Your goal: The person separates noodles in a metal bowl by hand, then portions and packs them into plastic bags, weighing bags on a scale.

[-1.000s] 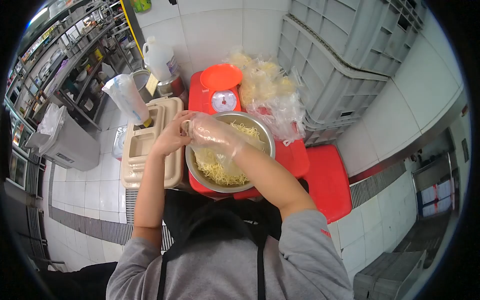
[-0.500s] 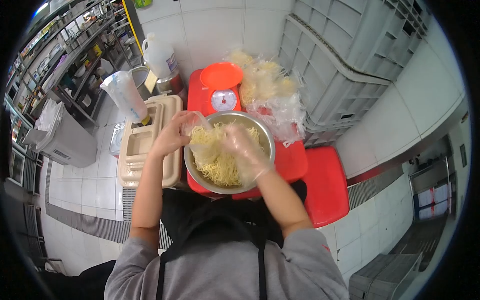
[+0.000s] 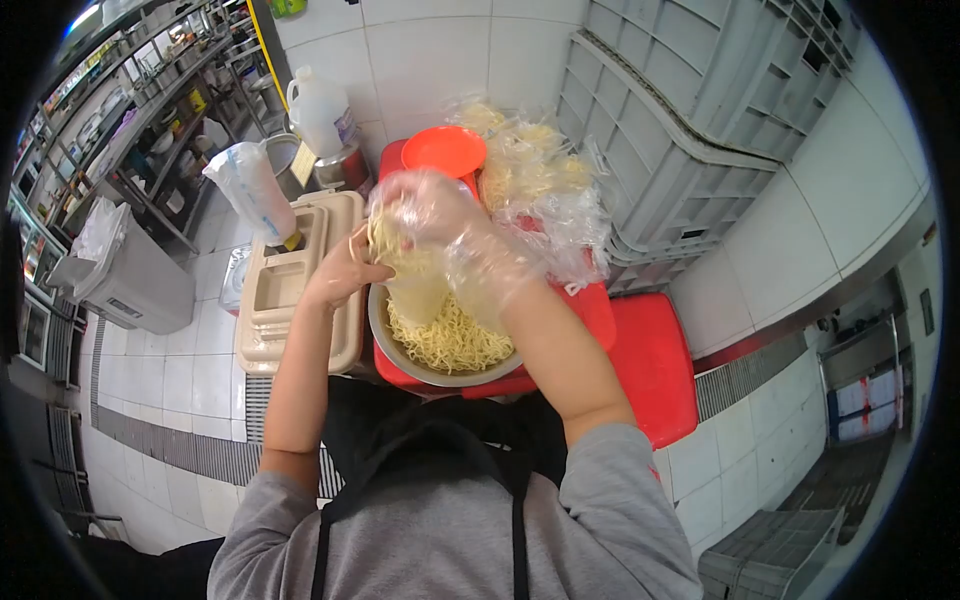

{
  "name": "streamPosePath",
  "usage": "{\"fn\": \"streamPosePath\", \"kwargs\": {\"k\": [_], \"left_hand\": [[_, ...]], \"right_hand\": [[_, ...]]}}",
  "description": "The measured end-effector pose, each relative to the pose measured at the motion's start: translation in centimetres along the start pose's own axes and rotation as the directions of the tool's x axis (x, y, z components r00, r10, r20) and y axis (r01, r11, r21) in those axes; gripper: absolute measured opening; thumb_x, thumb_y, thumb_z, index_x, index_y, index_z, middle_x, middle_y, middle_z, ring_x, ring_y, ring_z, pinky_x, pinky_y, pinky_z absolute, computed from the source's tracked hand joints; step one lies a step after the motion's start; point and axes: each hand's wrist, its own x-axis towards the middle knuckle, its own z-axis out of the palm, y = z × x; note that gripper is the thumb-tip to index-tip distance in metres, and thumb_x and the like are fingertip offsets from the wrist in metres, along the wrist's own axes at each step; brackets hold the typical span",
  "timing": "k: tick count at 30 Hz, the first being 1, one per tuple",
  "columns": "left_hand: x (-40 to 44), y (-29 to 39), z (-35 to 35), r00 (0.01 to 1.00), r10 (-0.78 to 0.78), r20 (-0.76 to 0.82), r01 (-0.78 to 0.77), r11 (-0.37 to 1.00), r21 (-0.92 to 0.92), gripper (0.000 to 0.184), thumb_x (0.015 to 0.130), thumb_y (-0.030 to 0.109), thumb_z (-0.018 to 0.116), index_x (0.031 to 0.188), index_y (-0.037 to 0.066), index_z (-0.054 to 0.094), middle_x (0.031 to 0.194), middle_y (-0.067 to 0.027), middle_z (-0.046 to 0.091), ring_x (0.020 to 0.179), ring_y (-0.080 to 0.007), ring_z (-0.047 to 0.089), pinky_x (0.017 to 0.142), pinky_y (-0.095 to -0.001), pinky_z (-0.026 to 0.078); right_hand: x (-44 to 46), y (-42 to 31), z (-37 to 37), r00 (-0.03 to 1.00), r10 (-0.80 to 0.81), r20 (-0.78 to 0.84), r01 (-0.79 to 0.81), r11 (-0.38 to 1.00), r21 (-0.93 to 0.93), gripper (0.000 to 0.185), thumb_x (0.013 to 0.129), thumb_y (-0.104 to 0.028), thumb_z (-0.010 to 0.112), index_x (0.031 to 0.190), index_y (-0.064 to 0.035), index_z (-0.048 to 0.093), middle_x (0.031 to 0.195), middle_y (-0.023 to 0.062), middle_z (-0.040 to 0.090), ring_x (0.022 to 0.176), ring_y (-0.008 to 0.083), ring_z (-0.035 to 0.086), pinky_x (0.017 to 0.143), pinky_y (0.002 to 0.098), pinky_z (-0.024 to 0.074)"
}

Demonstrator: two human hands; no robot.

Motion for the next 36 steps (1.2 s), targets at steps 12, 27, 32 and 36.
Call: {"fn": "streamPosePath", "kwargs": {"k": [12, 27, 32, 36], "left_hand": [[-0.5, -0.5, -0.4, 0.99, 0.097, -0.105, -0.076, 0.98, 0.185, 0.068, 0.066, -0.01, 0.058, 0.133, 0.003, 0.05, 0.133, -0.0061, 0.046, 0.108, -0.0162, 0.056, 0.086, -0.0282, 0.047], [0.2, -0.3, 0.5, 0.992, 0.063, -0.109, -0.048, 0.989, 0.137, 0.068, 0.069, -0.011, 0.05, 0.135, 0.003, 0.049, 0.124, -0.0062, 0.056, 0.088, -0.0115, 0.059, 0.069, -0.0247, 0.048], [-0.2, 0.1, 0.5, 0.99, -0.01, -0.14, 0.018, 0.998, 0.06, 0.066, 0.07, -0.012, 0.047, 0.135, 0.003, 0.05, 0.125, -0.006, 0.057, 0.089, -0.0107, 0.06, 0.067, -0.0241, 0.049], [-0.1, -1.5, -0.7, 0.998, -0.05, -0.036, 0.055, 0.986, 0.158, 0.06, 0.073, -0.012, 0.046, 0.13, 0.002, 0.055, 0.123, -0.0073, 0.059, 0.091, -0.0115, 0.06, 0.069, -0.0247, 0.051]], "right_hand": [[-5.1, 2.4, 0.9, 0.986, -0.121, -0.111, 0.075, 0.933, -0.352, 0.03, 0.073, -0.007, 0.068, 0.102, 0.0006, 0.065, 0.093, 0.0137, 0.067, 0.083, 0.0177, 0.064, 0.076, 0.0318, 0.0492], [-4.8, 2.7, -0.7, 0.891, -0.217, -0.4, 0.016, 0.894, -0.448, 0.031, 0.08, -0.01, 0.07, 0.108, -0.0008, 0.064, 0.103, 0.0083, 0.066, 0.09, 0.0149, 0.062, 0.068, 0.0275, 0.0529], [-8.4, 11.4, 3.1, 0.913, 0.292, -0.286, -0.275, 0.956, 0.099, 0.024, 0.084, -0.016, 0.067, 0.103, 0.0005, 0.067, 0.079, 0.004, 0.063, 0.072, 0.0123, 0.061, 0.062, 0.0269, 0.0498], [-7.5, 8.7, 0.1, 0.961, 0.189, -0.204, -0.129, 0.953, 0.276, 0.02, 0.088, -0.016, 0.062, 0.098, -0.0009, 0.069, 0.065, 0.0012, 0.056, 0.058, 0.0086, 0.054, 0.054, 0.024, 0.0444]]}}
